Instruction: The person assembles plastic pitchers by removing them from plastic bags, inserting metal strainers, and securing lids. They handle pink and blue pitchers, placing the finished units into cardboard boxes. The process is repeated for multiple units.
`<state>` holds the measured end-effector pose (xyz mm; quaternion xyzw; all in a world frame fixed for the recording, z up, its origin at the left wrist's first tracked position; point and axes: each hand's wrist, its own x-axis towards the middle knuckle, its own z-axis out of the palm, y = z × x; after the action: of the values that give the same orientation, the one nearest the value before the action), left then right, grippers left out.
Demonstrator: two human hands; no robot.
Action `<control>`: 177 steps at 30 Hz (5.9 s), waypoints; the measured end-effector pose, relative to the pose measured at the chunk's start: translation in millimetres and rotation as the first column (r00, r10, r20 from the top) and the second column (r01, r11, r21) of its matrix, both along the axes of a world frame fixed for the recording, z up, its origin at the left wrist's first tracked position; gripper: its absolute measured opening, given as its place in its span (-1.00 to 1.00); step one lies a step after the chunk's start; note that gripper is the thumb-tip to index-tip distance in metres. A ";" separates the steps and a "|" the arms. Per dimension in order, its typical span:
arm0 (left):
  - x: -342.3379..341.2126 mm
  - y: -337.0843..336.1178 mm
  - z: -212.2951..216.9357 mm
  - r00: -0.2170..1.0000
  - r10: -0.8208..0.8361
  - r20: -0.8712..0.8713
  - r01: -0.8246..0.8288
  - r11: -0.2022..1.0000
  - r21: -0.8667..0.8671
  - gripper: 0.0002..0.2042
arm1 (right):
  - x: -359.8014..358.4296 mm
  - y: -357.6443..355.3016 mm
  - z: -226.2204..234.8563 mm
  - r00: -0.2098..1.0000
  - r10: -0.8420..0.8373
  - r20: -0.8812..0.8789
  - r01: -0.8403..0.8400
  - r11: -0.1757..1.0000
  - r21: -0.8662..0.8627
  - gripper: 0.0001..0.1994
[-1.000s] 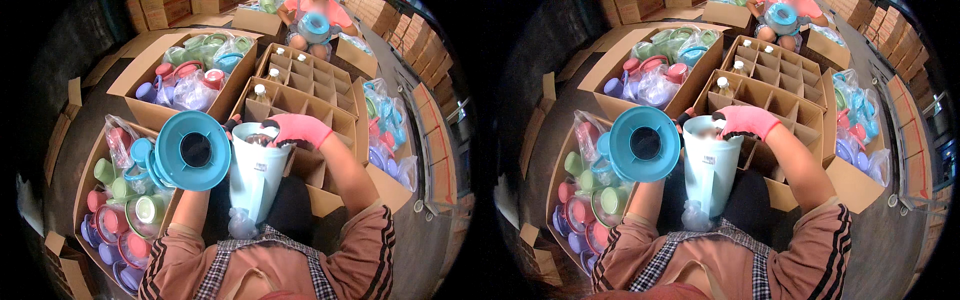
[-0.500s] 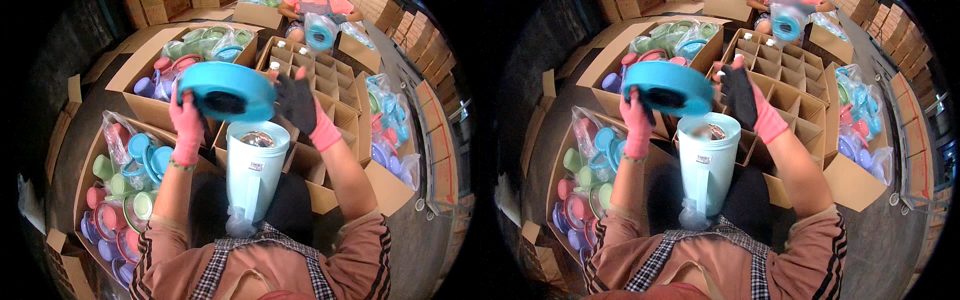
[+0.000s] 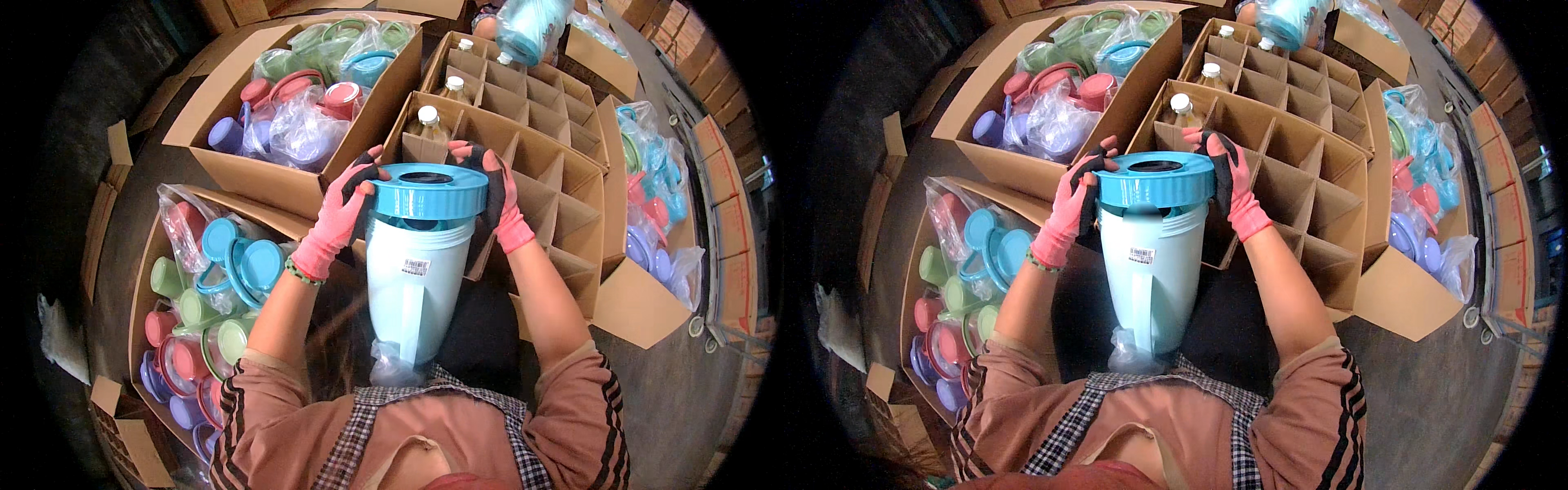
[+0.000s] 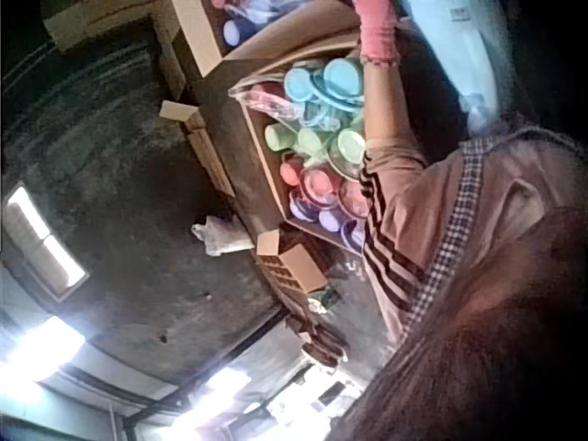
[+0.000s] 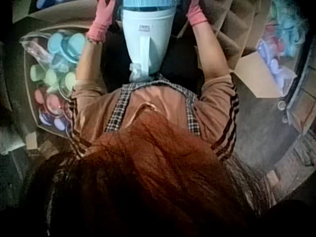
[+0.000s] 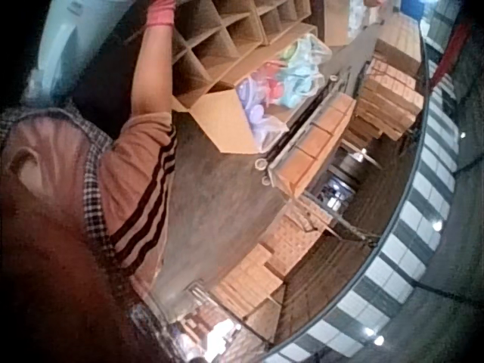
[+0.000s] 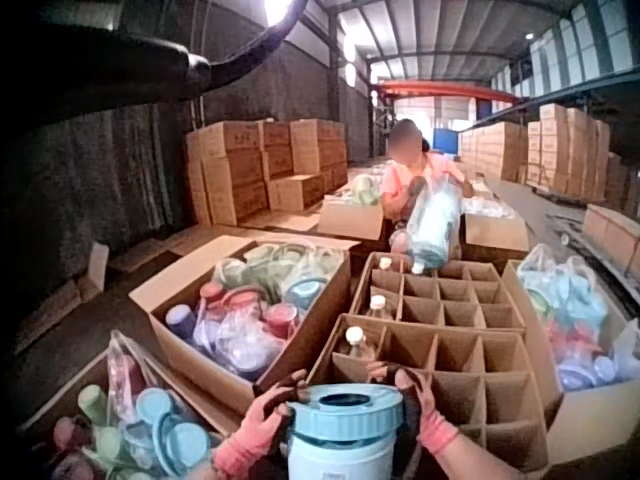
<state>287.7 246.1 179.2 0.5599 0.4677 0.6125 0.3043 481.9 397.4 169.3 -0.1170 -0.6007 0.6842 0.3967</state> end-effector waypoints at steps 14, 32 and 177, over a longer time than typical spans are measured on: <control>11.8 -6.8 0.5 0.982 0.130 0.139 -0.110 0.984 -0.139 -0.48 | -0.4 -17.7 -10.8 0.984 0.179 0.019 -0.157 0.904 -0.397 -0.49; 31.7 -26.3 9.3 0.957 0.274 0.097 -0.278 0.961 0.020 -0.67 | 11.4 -70.8 32.1 0.964 -0.183 0.193 0.182 0.983 0.024 -0.72; 27.2 -75.6 40.8 0.940 0.342 -0.015 -0.313 0.842 -0.439 -0.59 | -13.5 -33.0 16.7 0.781 0.612 0.126 -0.509 0.740 -0.440 -0.64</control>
<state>314.9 170.5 220.0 0.3698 0.6712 0.5530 0.3272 468.4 364.4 185.9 -0.0936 -0.5095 0.8535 0.0565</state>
